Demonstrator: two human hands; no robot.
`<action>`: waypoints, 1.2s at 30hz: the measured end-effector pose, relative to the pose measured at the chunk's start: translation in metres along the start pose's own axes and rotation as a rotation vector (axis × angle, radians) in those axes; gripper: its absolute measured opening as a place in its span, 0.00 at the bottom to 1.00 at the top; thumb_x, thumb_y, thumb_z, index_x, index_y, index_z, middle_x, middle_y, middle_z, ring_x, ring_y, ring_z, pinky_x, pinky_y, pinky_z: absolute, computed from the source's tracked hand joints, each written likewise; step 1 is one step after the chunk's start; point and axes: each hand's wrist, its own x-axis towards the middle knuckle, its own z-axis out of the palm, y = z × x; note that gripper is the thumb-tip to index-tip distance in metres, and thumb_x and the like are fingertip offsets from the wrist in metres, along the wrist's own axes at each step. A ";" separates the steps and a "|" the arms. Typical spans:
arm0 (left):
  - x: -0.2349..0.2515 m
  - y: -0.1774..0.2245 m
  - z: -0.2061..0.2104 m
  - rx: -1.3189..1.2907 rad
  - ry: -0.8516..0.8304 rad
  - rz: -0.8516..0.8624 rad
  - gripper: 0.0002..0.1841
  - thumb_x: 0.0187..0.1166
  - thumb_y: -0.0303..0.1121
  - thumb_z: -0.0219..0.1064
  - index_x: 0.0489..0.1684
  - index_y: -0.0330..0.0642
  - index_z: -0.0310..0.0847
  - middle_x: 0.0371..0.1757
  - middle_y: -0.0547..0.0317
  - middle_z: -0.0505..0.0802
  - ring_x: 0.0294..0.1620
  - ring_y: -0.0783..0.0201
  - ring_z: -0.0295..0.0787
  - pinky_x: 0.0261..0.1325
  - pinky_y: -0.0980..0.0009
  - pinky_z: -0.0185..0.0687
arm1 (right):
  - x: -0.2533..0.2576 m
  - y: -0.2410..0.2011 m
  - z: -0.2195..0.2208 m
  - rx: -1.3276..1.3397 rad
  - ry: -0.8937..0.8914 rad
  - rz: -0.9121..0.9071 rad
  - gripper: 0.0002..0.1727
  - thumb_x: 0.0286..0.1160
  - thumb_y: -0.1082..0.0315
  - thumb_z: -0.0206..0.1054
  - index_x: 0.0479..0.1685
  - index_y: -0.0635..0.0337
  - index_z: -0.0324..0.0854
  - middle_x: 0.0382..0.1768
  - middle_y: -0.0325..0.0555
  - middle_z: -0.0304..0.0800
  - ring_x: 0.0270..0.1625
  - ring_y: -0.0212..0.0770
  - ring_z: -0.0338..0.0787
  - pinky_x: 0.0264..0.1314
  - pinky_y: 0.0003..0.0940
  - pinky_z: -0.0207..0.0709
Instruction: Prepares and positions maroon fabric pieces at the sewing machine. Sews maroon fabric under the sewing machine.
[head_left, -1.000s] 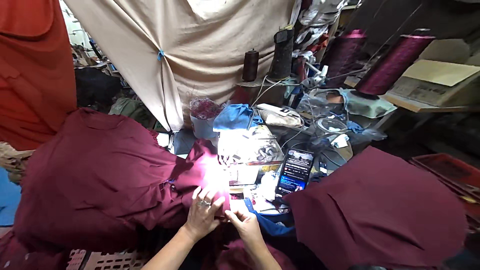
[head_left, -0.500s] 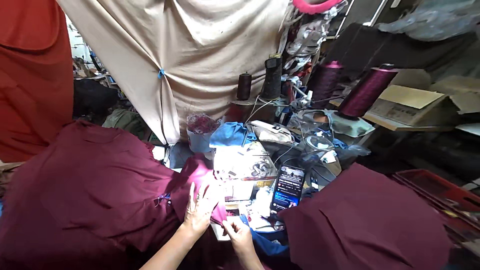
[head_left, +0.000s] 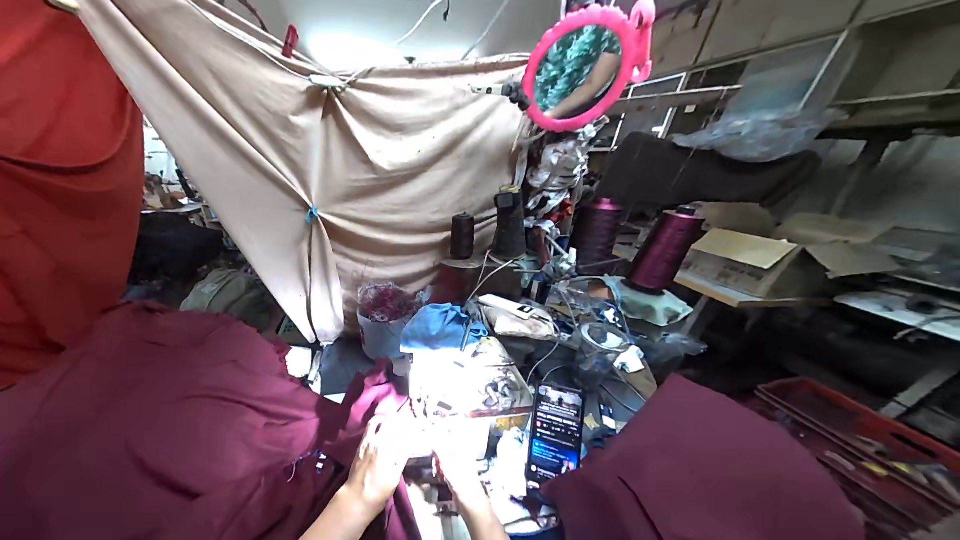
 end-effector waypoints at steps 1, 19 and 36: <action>0.001 -0.001 0.001 0.015 -0.001 0.006 0.17 0.77 0.23 0.62 0.56 0.47 0.93 0.67 0.51 0.93 0.71 0.46 0.87 0.75 0.45 0.76 | -0.001 0.000 0.000 0.001 0.000 -0.001 0.13 0.84 0.69 0.63 0.49 0.75 0.81 0.22 0.42 0.80 0.21 0.29 0.78 0.28 0.26 0.77; 0.015 0.007 -0.001 -0.037 -0.325 -0.327 0.30 0.82 0.25 0.59 0.87 0.31 0.64 0.88 0.40 0.71 0.89 0.42 0.66 0.87 0.50 0.63 | -0.021 0.002 -0.002 -0.118 0.013 0.002 0.15 0.85 0.69 0.62 0.53 0.78 0.82 0.39 0.56 0.88 0.42 0.41 0.86 0.52 0.37 0.81; -0.033 0.046 -0.035 -0.115 -0.329 -0.306 0.12 0.78 0.27 0.66 0.52 0.29 0.88 0.55 0.37 0.93 0.62 0.40 0.90 0.67 0.48 0.83 | -0.040 -0.012 -0.029 -0.636 0.042 -0.220 0.26 0.75 0.50 0.71 0.57 0.65 0.90 0.51 0.59 0.94 0.58 0.56 0.91 0.67 0.56 0.79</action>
